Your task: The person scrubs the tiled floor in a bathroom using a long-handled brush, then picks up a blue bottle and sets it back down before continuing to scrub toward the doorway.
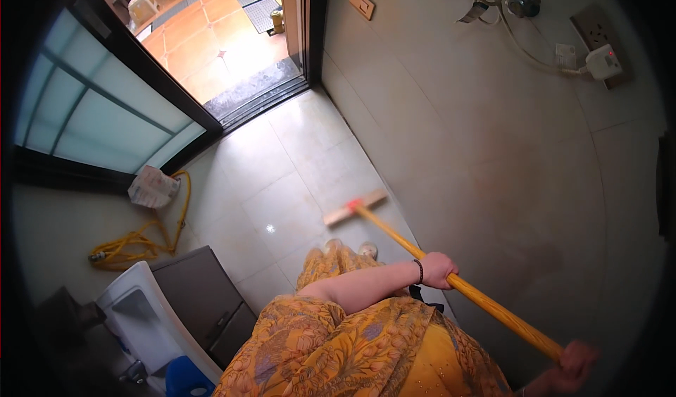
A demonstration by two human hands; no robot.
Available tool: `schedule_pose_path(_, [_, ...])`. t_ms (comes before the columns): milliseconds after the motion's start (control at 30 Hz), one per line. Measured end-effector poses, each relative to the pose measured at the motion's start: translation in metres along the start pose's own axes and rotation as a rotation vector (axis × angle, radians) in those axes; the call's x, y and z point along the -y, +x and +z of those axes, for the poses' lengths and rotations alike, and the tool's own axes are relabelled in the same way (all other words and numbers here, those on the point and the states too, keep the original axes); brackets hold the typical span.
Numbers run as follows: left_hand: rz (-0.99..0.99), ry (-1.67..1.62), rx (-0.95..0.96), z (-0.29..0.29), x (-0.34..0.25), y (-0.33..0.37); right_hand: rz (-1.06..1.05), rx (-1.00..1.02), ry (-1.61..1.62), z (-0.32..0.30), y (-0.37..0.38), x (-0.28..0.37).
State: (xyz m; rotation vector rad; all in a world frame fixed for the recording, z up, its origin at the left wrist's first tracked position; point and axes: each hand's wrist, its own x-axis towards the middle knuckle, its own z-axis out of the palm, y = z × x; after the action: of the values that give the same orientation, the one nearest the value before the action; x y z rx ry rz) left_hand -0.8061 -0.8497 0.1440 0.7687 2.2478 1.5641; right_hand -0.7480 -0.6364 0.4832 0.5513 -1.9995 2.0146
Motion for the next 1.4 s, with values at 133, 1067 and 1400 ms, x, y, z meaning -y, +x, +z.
schedule_pose_path(133, [-0.097,0.062,-0.082,-0.015,0.011,-0.020,-0.080,0.101,0.089,0.021,0.006,-0.012])
schedule_pose_path(1067, [-0.278,0.291,-0.422,-0.061,0.069,-0.164,0.029,0.730,0.430,0.119,0.034,-0.075])
schedule_pose_path(1400, [-0.349,0.203,-0.784,-0.058,0.075,-0.207,0.040,0.684,0.608,0.170,0.022,-0.082])
